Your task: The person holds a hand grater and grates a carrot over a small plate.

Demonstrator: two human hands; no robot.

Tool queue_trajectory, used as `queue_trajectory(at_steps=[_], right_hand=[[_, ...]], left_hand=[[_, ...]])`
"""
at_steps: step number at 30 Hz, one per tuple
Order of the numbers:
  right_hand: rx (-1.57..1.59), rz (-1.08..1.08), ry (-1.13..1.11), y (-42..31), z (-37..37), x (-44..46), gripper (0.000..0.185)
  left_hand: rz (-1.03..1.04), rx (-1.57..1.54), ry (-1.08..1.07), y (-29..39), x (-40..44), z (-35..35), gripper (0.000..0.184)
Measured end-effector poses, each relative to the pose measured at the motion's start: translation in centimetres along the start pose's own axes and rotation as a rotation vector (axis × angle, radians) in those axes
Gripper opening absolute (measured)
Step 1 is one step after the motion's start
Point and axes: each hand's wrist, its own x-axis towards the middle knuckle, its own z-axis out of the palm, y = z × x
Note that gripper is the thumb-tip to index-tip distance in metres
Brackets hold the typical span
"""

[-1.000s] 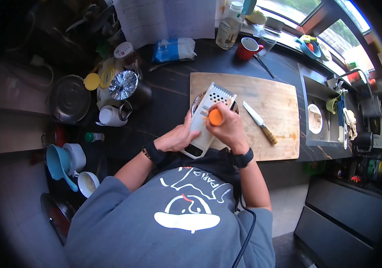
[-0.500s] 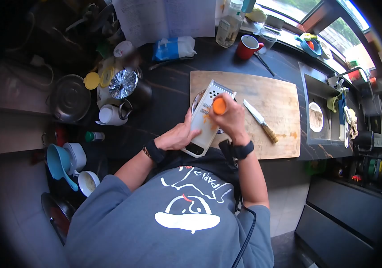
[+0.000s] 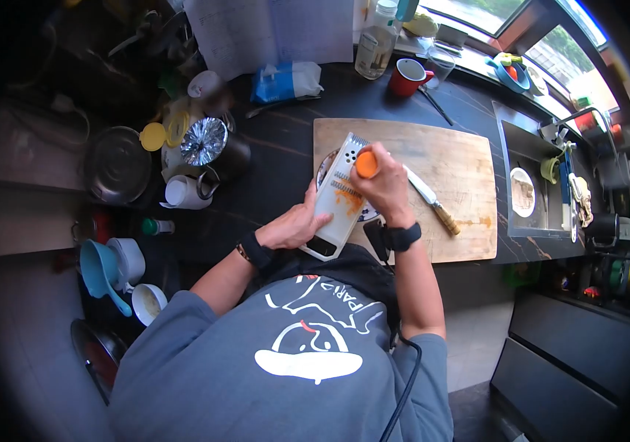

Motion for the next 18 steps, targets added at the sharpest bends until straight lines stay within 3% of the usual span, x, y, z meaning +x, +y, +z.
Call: queue_trajectory(at_steps=[5,10,16,18], right_hand=[[-0.005,-0.057,-0.151,-1.5,0.0,-2.8,0.023],[0.034,0.045,0.037,-0.3,-0.1,0.1,0.023],[0.019,-0.052,-0.179,-1.5,-0.1,-3.2,0.023],[-0.005,-0.078,-0.018,-1.1,0.1,-2.3,0.023]], left_hand=[[0.021,0.052,0.003,-0.8,0.4,0.3,0.084],[0.034,0.019,0.016,-0.5,0.1,0.4,0.083],[-0.017,0.006,-0.01,0.0,0.1,0.0,0.083],[0.003,0.029,-0.016,-0.6,0.2,0.3,0.083]])
